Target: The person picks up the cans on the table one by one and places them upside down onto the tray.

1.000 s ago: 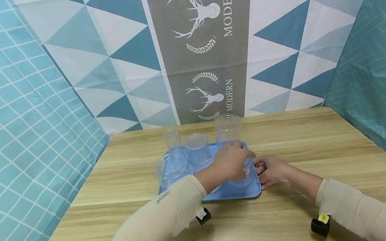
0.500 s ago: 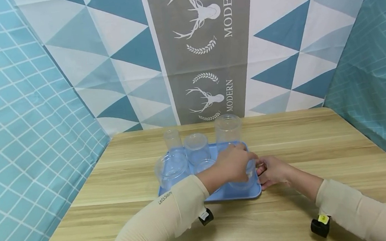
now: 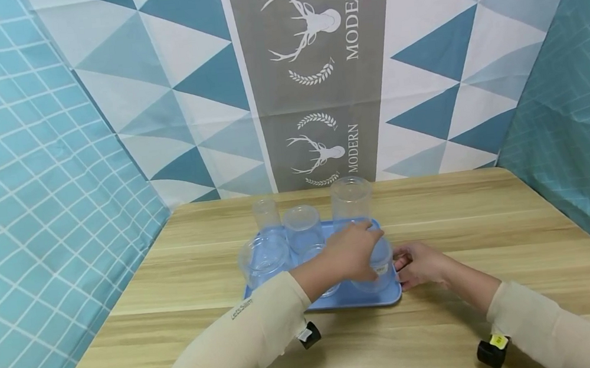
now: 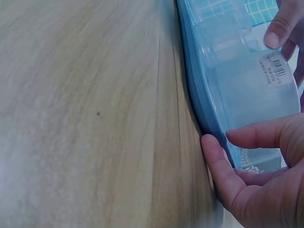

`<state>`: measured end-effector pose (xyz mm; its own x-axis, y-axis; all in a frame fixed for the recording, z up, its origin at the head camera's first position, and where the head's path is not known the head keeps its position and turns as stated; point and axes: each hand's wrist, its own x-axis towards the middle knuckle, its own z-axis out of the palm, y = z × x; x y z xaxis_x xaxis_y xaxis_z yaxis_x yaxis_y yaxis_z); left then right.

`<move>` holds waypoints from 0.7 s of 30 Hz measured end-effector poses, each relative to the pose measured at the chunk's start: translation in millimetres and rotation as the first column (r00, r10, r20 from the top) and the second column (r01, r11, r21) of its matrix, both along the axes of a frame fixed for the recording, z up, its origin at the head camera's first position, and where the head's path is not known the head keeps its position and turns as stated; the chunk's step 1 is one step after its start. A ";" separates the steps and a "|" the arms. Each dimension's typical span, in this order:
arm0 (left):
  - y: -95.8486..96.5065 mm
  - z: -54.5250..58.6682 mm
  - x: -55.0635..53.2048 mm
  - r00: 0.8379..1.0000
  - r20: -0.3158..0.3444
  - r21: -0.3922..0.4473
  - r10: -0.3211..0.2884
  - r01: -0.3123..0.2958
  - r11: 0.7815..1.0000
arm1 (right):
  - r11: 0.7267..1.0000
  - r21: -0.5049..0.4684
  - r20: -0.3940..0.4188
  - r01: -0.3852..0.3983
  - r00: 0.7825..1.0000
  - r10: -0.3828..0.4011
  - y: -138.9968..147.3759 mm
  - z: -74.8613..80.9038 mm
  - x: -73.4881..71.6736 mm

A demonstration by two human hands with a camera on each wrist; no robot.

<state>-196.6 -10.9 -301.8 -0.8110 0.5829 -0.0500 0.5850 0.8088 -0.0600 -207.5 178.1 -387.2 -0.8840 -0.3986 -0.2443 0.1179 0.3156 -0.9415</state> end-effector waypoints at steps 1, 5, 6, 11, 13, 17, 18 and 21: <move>-2.9 2.0 1.0 1.000 -0.011 0.014 -0.009 0.010 1.000 | 1.000 0.014 -0.019 -0.003 1.000 0.003 0.9 0.7 1.0; -20.3 11.3 6.9 0.999 -0.029 0.109 -0.044 0.047 0.993 | 0.985 0.171 -0.187 0.000 0.982 0.032 7.0 7.7 7.9; -26.2 13.6 8.6 0.998 -0.032 0.137 -0.052 0.056 0.989 | 0.971 0.240 -0.257 0.010 0.965 0.054 9.2 10.4 10.1; -61.5 23.3 15.9 0.994 -0.071 0.318 -0.080 0.098 0.943 | 0.847 0.504 -0.600 0.170 0.774 0.202 20.6 28.3 23.0; -78.5 25.4 18.4 0.992 -0.088 0.399 -0.093 0.121 0.909 | 0.816 0.525 -0.684 0.241 0.691 0.235 23.4 34.9 28.8; -114.2 26.5 23.6 0.983 -0.156 0.493 -0.093 0.159 0.856 | 0.788 0.515 -0.774 0.338 0.579 0.257 30.0 44.8 40.3; -122.9 26.5 25.0 0.982 -0.168 0.508 -0.089 0.164 0.846 | 0.788 0.506 -0.787 0.350 0.561 0.256 32.0 46.9 42.7; -148.3 24.9 28.4 0.974 -0.214 0.528 -0.076 0.181 0.830 | 0.791 0.480 -0.819 0.380 0.516 0.250 38.9 52.3 48.3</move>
<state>-168.2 -159.2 -276.9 -0.6913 0.5730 0.4403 0.7077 0.6598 0.2525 -159.2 217.1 -335.0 -0.7950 -0.3995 0.4564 -0.5423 0.8053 -0.2397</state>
